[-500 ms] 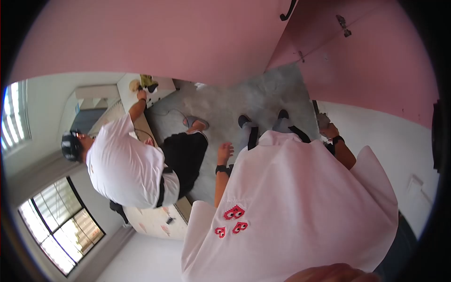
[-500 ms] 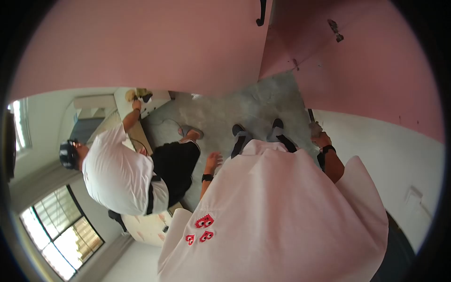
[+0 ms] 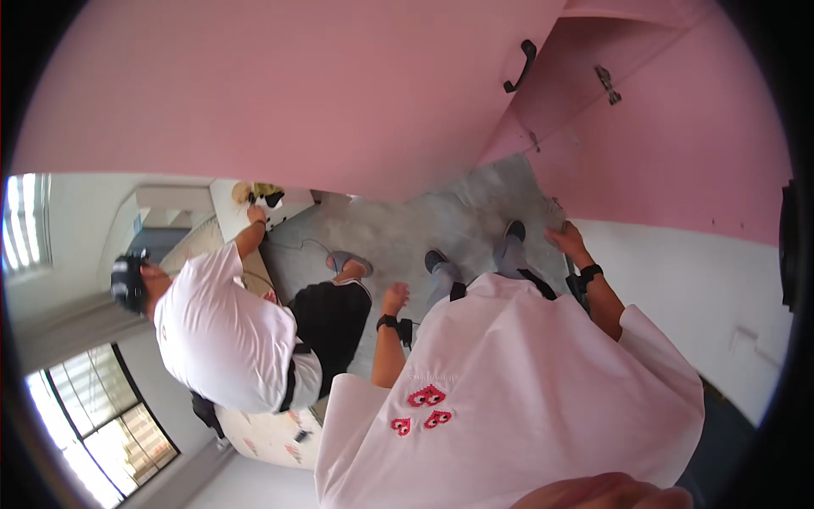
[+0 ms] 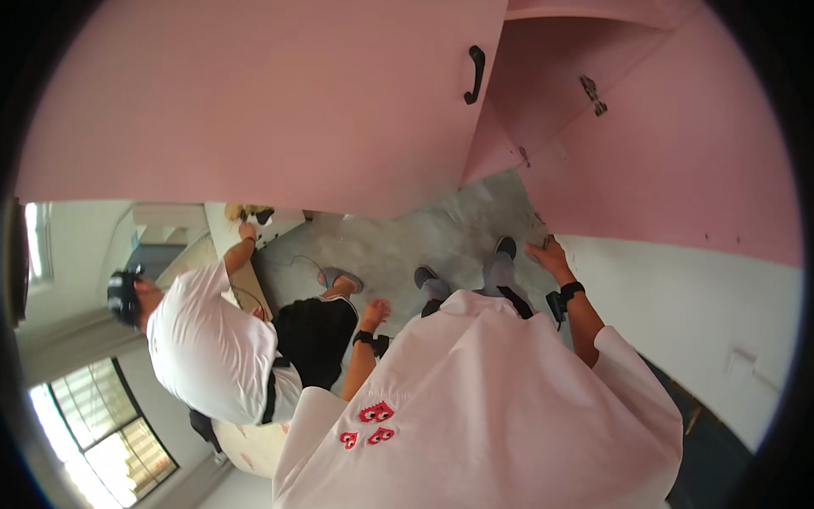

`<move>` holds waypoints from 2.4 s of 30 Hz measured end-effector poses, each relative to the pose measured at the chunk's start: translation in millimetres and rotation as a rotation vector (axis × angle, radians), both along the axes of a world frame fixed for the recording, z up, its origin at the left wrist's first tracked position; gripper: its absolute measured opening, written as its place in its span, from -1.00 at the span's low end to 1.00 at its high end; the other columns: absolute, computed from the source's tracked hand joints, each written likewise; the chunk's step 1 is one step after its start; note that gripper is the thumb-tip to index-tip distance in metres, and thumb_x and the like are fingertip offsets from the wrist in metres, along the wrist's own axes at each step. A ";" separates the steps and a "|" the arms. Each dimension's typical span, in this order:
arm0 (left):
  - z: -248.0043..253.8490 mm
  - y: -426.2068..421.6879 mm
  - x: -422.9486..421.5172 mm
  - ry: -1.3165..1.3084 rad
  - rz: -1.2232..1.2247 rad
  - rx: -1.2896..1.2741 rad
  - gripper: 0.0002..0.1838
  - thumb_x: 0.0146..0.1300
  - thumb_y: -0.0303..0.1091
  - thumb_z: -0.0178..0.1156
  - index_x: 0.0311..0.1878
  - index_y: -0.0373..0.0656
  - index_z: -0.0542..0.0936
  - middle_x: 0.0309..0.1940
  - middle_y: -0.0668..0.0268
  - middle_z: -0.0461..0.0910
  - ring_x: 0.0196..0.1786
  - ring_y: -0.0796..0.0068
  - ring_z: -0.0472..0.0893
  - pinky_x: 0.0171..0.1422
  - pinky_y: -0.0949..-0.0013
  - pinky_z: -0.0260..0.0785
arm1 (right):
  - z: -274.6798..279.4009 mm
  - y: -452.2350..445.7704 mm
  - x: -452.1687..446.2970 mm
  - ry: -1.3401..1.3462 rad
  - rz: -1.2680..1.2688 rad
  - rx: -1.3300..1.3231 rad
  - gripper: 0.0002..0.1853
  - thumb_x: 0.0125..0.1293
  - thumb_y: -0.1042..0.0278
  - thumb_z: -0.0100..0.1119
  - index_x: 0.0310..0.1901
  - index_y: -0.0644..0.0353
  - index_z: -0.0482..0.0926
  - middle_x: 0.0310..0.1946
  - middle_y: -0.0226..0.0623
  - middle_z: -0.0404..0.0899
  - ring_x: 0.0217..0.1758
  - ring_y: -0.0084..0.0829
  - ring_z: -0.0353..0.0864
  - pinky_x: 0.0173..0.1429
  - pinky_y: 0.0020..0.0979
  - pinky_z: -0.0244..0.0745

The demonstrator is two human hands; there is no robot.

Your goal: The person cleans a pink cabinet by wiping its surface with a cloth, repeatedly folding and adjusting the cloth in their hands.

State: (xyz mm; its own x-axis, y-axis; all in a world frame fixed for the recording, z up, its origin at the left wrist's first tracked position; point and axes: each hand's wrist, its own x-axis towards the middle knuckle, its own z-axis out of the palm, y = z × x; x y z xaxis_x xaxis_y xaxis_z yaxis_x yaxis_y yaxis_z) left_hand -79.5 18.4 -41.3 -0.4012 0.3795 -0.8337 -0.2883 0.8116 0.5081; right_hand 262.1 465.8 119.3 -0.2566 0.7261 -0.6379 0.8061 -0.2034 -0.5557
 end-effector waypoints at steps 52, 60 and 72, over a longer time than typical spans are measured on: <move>266.1 226.8 -104.3 0.572 -0.906 0.531 -0.48 0.35 -0.11 0.36 0.29 -0.17 0.64 0.01 0.08 0.76 0.07 -0.03 0.71 0.18 0.03 0.54 | 117.3 -49.9 -275.5 0.201 0.181 -0.238 -0.16 0.34 -0.56 0.17 0.13 0.20 0.75 -0.15 -0.32 0.75 -0.09 -0.47 0.69 -0.14 -0.34 0.59; 484.3 215.3 -84.2 0.542 -1.395 0.680 -0.64 0.43 -0.16 0.26 0.17 -0.14 0.64 0.15 0.16 0.60 0.27 0.05 0.57 0.35 0.06 0.43 | 136.2 -24.5 -184.0 0.108 0.087 -0.200 -0.22 0.41 -0.59 0.04 0.06 0.07 0.75 -0.21 -0.42 0.75 -0.15 -0.53 0.70 -0.25 -0.42 0.48; 689.9 220.2 31.5 0.867 -1.929 0.270 -0.78 0.18 -0.33 0.40 -0.18 -0.23 0.66 -0.19 0.24 0.64 0.02 0.27 0.65 0.11 0.22 0.53 | 93.6 28.9 -24.2 0.100 -0.125 -0.293 -0.07 0.29 -0.70 0.04 0.08 0.17 0.73 -0.11 -0.28 0.77 -0.14 -0.44 0.65 -0.08 -0.31 0.58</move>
